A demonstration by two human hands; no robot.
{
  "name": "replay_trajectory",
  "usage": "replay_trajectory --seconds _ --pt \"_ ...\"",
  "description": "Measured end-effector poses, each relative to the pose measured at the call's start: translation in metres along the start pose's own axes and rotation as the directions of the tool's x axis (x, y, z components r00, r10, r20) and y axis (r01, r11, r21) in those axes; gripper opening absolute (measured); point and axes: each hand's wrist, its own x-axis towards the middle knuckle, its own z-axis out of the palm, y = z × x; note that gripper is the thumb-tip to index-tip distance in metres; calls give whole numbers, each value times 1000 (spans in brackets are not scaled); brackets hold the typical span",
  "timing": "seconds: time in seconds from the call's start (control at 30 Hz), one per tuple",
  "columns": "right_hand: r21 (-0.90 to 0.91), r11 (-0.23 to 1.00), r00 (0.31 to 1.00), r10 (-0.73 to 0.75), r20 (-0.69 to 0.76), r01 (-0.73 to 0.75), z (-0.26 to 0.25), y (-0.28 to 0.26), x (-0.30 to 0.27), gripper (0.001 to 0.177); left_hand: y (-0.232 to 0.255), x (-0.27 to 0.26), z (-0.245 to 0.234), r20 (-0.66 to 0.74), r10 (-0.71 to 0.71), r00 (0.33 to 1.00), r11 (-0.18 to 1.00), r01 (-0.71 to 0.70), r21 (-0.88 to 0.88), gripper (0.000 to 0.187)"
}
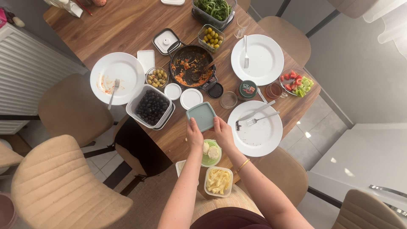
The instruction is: Tidying a dining table by closing various food containers and stacking used plates after a meal.
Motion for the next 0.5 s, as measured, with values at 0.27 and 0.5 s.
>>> replay_trajectory --seconds 0.27,0.5 --pt "-64 996 997 -62 -45 59 -10 2 2 46 14 -24 21 -47 -3 999 1000 5 23 63" --pt "-9 1000 994 -24 111 25 -53 6 42 44 26 -27 15 60 -130 990 953 141 -268 69"
